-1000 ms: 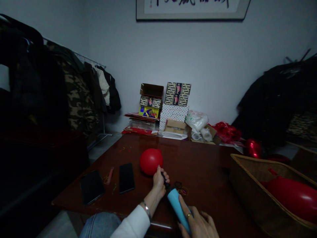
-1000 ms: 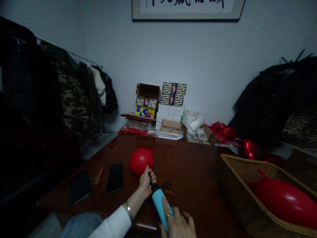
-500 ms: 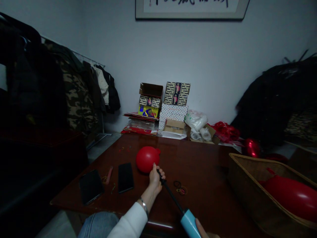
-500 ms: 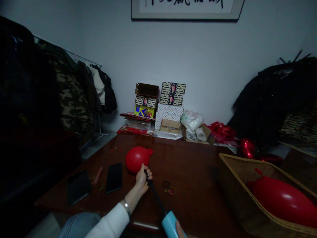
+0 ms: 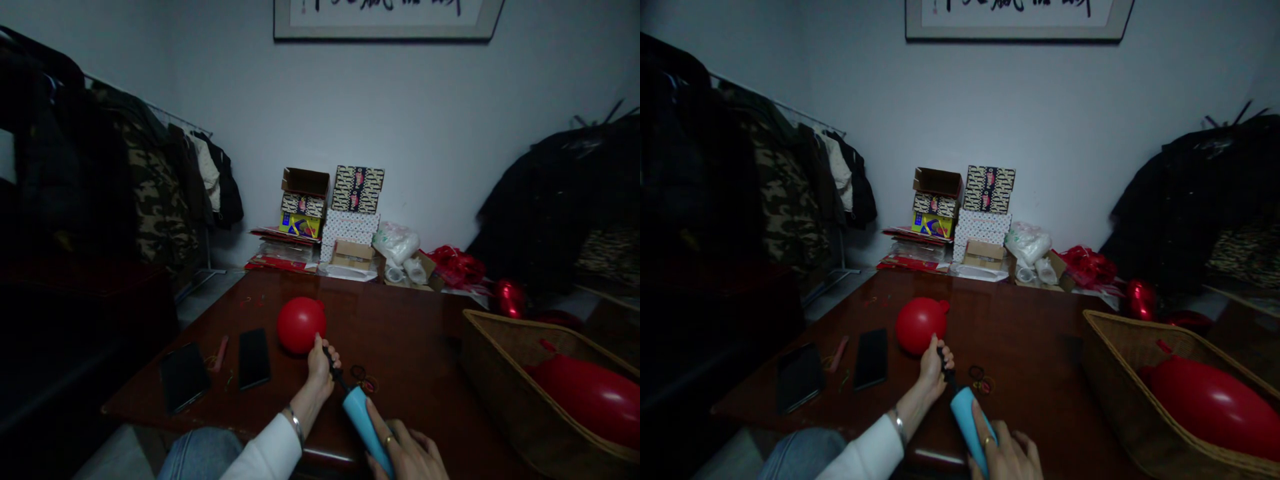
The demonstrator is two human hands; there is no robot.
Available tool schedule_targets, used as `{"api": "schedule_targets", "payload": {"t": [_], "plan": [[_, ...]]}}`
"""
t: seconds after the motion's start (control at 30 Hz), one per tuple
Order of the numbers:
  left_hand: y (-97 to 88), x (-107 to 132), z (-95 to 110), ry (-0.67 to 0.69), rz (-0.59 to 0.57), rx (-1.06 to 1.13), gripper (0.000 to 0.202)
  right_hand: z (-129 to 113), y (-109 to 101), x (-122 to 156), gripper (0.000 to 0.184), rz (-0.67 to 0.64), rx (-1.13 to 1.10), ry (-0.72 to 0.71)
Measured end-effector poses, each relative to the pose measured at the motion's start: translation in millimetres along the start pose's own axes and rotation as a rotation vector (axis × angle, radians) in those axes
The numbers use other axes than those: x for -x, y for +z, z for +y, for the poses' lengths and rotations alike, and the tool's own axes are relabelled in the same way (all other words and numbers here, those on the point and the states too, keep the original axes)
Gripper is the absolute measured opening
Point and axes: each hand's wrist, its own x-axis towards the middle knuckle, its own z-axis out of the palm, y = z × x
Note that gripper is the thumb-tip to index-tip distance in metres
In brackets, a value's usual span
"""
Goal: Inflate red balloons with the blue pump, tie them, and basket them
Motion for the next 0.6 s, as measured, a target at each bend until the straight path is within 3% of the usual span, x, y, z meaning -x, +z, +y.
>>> {"api": "schedule_targets", "payload": {"t": [0.2,0.6], "plan": [[-0.1,0.2,1.5,-0.011,0.005,-0.029,0.045,-20.5,-18.6,-30.9,0.058,-0.082,-0.017,-0.026],[-1.8,-5.4,7.6,-0.016,0.002,-0.043,0.044,-23.2,-6.2,-20.3,0.068,-0.015,0.01,-0.044]]}}
